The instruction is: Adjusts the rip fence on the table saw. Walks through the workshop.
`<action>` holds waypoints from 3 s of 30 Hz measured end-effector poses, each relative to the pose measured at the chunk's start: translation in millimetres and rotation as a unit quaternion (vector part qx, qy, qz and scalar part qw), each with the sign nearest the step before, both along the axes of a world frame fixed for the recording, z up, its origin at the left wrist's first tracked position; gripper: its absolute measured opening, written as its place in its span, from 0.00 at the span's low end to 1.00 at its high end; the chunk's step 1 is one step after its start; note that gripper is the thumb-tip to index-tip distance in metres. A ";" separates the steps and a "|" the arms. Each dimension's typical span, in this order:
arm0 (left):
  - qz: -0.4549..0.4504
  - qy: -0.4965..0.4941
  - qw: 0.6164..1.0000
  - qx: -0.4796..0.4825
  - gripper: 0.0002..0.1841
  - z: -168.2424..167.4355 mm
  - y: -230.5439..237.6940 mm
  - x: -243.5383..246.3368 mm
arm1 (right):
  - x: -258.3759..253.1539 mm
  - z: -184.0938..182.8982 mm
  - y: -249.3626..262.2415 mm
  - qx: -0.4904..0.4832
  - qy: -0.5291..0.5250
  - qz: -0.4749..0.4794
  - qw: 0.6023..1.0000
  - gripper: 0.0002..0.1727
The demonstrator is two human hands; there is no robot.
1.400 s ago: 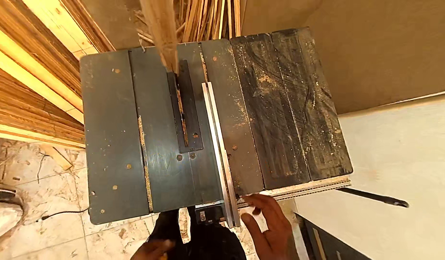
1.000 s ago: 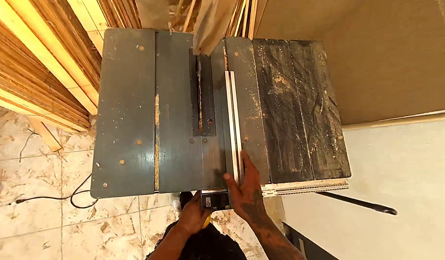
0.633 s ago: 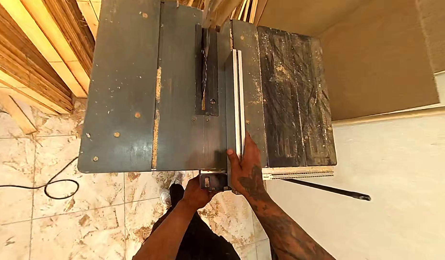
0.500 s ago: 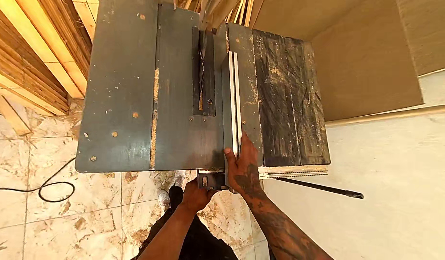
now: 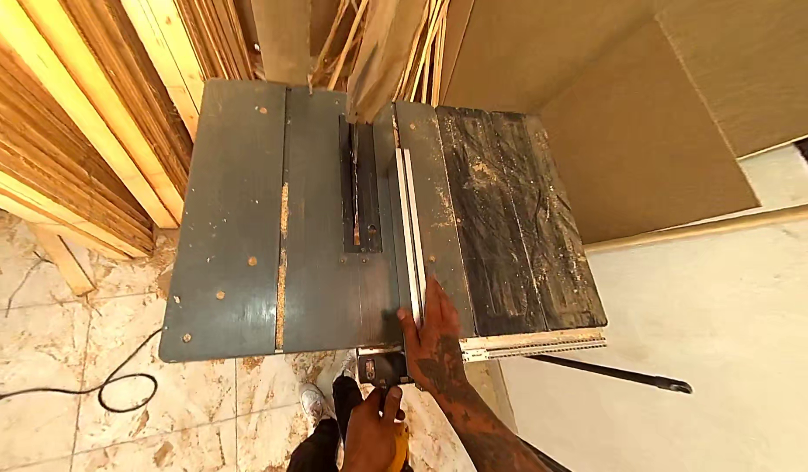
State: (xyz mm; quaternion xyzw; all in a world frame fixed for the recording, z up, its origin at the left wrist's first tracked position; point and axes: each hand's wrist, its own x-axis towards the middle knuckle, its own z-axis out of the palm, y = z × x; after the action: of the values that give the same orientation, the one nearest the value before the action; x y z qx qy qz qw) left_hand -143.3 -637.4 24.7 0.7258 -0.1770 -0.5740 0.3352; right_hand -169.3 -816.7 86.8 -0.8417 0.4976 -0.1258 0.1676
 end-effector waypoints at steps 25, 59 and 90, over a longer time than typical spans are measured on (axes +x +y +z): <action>0.110 0.027 0.991 -0.078 0.29 39.5 23.6 90.3 | 18.0 69.6 55.4 0.306 -0.146 0.173 0.925 0.22; -0.310 -0.382 0.868 -0.068 0.08 70.9 -106.8 413.2 | 19.2 71.6 -118.2 0.256 -0.154 -0.125 0.946 0.28; -0.345 -0.295 0.890 0.037 0.05 81.3 -187.0 419.8 | 2.0 43.7 -72.3 0.180 -0.169 -0.077 0.966 0.35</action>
State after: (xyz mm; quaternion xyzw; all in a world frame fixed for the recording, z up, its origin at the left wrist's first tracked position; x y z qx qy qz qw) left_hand 276.6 -824.4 106.0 0.7669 -0.4858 -0.4187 0.0213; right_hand -167.3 -889.0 130.5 -0.7236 0.5396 -0.1873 0.3875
